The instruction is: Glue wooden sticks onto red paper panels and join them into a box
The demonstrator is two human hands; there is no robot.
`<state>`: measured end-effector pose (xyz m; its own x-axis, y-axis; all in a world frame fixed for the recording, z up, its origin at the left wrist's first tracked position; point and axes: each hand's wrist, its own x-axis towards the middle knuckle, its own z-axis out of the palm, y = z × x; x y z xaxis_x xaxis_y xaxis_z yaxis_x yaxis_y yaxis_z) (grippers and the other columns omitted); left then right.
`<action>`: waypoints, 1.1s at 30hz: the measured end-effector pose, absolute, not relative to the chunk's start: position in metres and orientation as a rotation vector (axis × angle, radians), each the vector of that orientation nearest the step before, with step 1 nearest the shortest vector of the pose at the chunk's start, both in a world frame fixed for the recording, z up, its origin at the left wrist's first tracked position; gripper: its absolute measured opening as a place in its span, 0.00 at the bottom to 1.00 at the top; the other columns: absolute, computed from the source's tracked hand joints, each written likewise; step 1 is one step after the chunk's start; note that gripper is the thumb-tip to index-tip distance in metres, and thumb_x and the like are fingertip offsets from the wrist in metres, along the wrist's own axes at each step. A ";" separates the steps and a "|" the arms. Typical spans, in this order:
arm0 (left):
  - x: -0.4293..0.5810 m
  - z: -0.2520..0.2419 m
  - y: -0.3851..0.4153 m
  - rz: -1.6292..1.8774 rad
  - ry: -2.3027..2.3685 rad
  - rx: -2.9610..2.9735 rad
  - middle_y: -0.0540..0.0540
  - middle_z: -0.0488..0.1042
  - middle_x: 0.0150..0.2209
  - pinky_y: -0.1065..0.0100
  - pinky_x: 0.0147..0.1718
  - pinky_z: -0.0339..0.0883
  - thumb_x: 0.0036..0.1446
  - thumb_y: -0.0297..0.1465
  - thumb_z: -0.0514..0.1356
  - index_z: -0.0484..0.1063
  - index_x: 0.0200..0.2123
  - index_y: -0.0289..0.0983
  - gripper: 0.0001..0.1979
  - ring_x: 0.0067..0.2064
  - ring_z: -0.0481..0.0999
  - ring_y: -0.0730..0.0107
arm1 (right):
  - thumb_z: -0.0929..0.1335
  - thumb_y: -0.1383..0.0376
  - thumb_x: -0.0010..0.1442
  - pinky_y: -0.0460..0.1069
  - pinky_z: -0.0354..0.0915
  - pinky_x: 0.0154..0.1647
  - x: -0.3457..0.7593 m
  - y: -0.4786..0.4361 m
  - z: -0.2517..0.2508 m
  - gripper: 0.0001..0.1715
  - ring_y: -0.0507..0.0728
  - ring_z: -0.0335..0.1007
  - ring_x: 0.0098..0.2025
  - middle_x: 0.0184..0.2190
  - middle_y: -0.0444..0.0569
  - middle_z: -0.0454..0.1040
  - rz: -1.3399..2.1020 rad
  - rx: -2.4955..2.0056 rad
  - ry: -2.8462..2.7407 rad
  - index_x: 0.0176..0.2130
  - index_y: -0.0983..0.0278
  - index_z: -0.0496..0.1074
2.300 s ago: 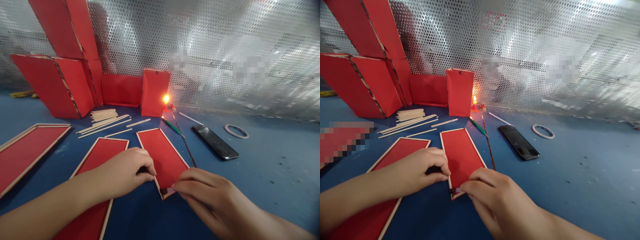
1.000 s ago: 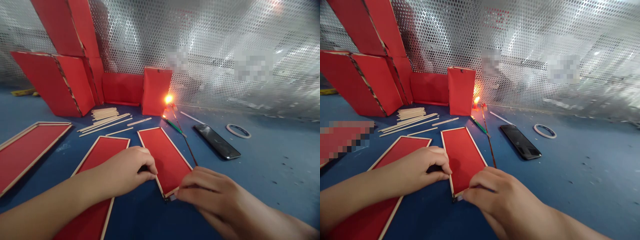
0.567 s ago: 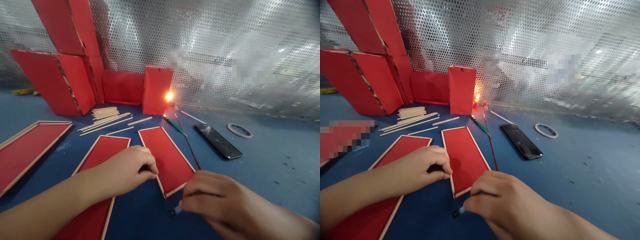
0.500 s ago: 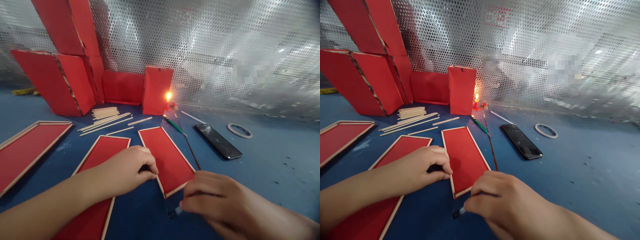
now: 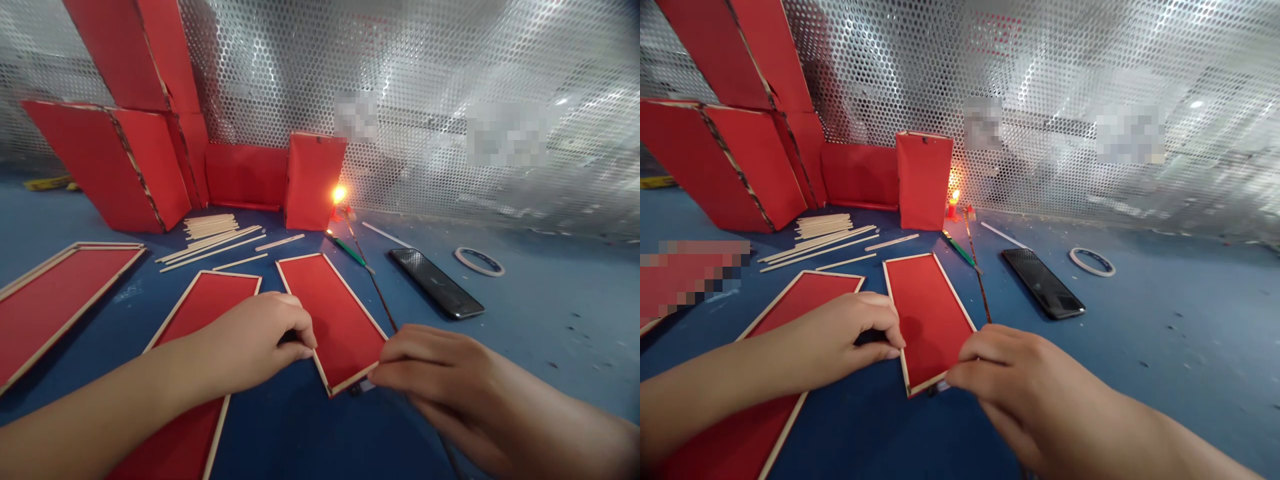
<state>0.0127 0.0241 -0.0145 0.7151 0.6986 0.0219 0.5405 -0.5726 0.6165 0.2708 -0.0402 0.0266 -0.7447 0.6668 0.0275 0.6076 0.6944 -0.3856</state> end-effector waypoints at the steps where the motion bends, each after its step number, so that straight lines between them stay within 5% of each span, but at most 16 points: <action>1: 0.013 -0.014 0.024 0.351 0.934 2.329 0.50 0.78 0.35 0.65 0.41 0.64 0.60 0.25 0.65 0.78 0.32 0.39 0.05 0.40 0.76 0.64 | 0.64 0.75 0.67 0.43 0.72 0.43 0.272 -0.039 0.027 0.20 0.51 0.77 0.40 0.42 0.43 0.80 0.526 -1.037 -2.730 0.48 0.54 0.77; 10: 0.011 -0.018 0.025 0.373 0.900 2.336 0.50 0.78 0.34 0.65 0.41 0.64 0.61 0.26 0.65 0.78 0.32 0.39 0.04 0.39 0.76 0.65 | 0.64 0.76 0.66 0.44 0.72 0.43 0.281 -0.034 0.029 0.26 0.52 0.78 0.41 0.44 0.44 0.80 0.465 -1.045 -2.735 0.55 0.52 0.75; 24: 0.012 -0.016 0.023 0.372 0.937 2.310 0.51 0.78 0.34 0.67 0.38 0.64 0.60 0.25 0.64 0.77 0.32 0.39 0.05 0.39 0.76 0.65 | 0.67 0.57 0.67 0.46 0.67 0.27 0.301 -0.015 0.031 0.11 0.53 0.73 0.30 0.32 0.45 0.79 0.667 -1.338 -2.372 0.41 0.57 0.79; 33: 0.013 -0.016 0.023 0.393 0.911 2.305 0.51 0.79 0.34 0.67 0.39 0.65 0.60 0.24 0.64 0.78 0.32 0.39 0.05 0.39 0.76 0.66 | 0.67 0.56 0.68 0.48 0.70 0.36 0.293 -0.013 0.020 0.14 0.54 0.76 0.36 0.36 0.47 0.80 0.764 -1.292 -2.300 0.45 0.53 0.82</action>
<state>0.0129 0.0235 -0.0161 0.7177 0.6949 0.0454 0.5098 -0.5687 0.6455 0.2927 -0.0127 0.0197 -0.4973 0.8647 0.0708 0.6506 0.4257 -0.6289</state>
